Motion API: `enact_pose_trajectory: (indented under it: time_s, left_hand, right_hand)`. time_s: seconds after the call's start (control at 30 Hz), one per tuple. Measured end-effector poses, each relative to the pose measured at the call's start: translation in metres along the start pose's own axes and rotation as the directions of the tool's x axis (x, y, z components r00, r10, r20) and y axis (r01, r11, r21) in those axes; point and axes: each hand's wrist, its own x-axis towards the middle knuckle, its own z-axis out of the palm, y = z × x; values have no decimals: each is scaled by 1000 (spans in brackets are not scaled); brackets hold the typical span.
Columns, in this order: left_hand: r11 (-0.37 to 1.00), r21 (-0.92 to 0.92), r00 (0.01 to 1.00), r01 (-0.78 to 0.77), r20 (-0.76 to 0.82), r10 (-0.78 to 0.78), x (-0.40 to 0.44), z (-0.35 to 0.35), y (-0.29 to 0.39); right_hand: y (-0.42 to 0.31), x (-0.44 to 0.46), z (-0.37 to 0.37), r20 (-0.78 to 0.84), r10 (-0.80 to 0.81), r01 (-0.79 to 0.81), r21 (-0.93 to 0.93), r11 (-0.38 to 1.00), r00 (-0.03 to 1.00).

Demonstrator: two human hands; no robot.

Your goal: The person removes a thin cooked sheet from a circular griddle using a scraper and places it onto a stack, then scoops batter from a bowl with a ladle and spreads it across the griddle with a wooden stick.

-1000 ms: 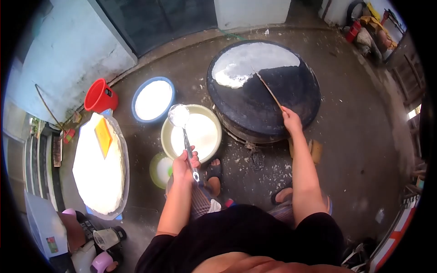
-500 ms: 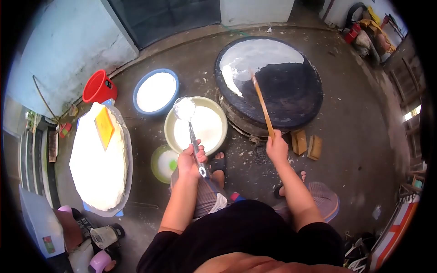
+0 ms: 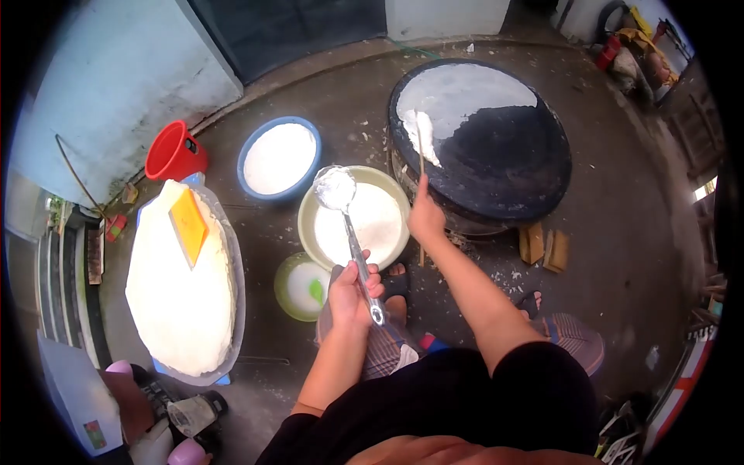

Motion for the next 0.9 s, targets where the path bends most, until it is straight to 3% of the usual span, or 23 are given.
enact_pose_trajectory:
  time_s: [0.03,0.1,0.2,0.27,0.33,0.4,0.47,0.53,0.6,0.63,0.73,0.87,0.9]
  left_hand:
    - [1000,-2,1000,-16,0,16,1,-1,1]
    - [999,28,999,-42,0,42,2,1,4]
    - [997,54,998,-58,-5,58,-1,0,3]
    - [998,37,998,-55,-2,55,-1,-3,3]
    - [1000,6,999,-27,41,27,-1,-7,4]
    - [999,19,999,-32,29,32,2,-10,4]
    - [999,34,999,-40,13,40,3,-9,3]
    - [999,6,998,-40,52,40,1,-7,3]
    - [999,20,999,-38,38,37,-1,-4,2]
    - [999,12,998,-31,47,30,-1,-4,2]
    - [999,35,999,-33,38,32,-1,-9,4]
    - [997,35,997,-64,33,62,2,-8,2]
    - [996,38,997,-75,30,74,1,-6,1]
  right_hand:
    - [-2,-19,-10,-1,2,-2,-6,1000,1000]
    - [-7,-49,-27,94,82,-96,155,983,992]
    - [-20,-18,1,173,10,-10,0,1000,985]
    - [-18,2,16,99,4,-2,-23,1000,995]
    - [-8,5,12,-40,93,-90,61,994,995]
    - [1,-24,-3,-37,118,-114,92,989,992]
    - [-12,-61,-39,159,240,-265,168,949,958]
    - [-19,-62,-30,193,255,-286,153,946,947]
    - [-10,-35,11,107,93,-94,9,996,990]
    - [-4,-26,14,18,96,-96,36,995,995]
    - [16,-44,-6,-34,189,-186,75,980,981]
    - [-3,-92,-46,179,294,-318,122,940,939]
    - [-5,-90,-43,193,201,-242,222,944,960]
